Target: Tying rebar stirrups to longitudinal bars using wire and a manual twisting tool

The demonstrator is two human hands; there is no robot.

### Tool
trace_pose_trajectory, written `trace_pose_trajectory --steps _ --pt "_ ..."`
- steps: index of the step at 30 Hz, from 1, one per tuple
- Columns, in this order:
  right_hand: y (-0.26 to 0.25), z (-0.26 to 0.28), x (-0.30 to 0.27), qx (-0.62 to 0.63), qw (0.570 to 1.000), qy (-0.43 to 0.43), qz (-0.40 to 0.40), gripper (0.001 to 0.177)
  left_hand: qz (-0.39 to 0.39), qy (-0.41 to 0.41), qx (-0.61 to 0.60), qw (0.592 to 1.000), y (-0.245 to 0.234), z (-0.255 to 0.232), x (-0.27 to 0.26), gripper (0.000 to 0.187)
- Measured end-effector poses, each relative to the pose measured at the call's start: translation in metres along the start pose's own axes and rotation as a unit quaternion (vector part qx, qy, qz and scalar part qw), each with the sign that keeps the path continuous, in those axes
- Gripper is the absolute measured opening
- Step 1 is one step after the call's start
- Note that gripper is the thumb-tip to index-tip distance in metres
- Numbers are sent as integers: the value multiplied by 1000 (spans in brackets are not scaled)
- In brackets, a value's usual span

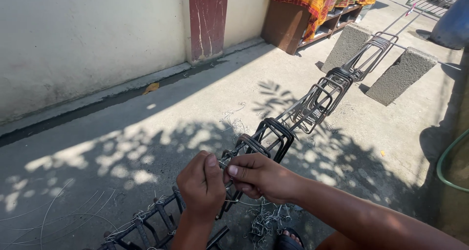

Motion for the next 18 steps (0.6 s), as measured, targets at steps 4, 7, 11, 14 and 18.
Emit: trace_pose_trajectory --steps 4,7,11,14,18 --pt "51 -12 12 301 950 12 80 23 -51 -57 -57 995 -21 15 0 31" --pt "48 -6 25 215 976 14 40 27 -56 -144 -135 979 -25 30 4 34" --pt "16 -13 51 -48 997 -46 -45 32 -110 -176 -262 942 -25 79 -2 52" --pt "49 -24 50 -57 997 50 14 34 -116 -247 -206 940 -38 69 -10 48" --pt "67 -19 54 -57 993 89 44 47 -136 -244 -226 933 -47 81 -13 47"
Point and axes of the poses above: each hand's wrist, its own x-axis towards the middle knuckle, its own y-axis out of the palm, z = x × y, the point moved 10 cm from there along x, towards the middle knuckle, and after that the axes turned 8 degrees about z, right-handed, at the moved point
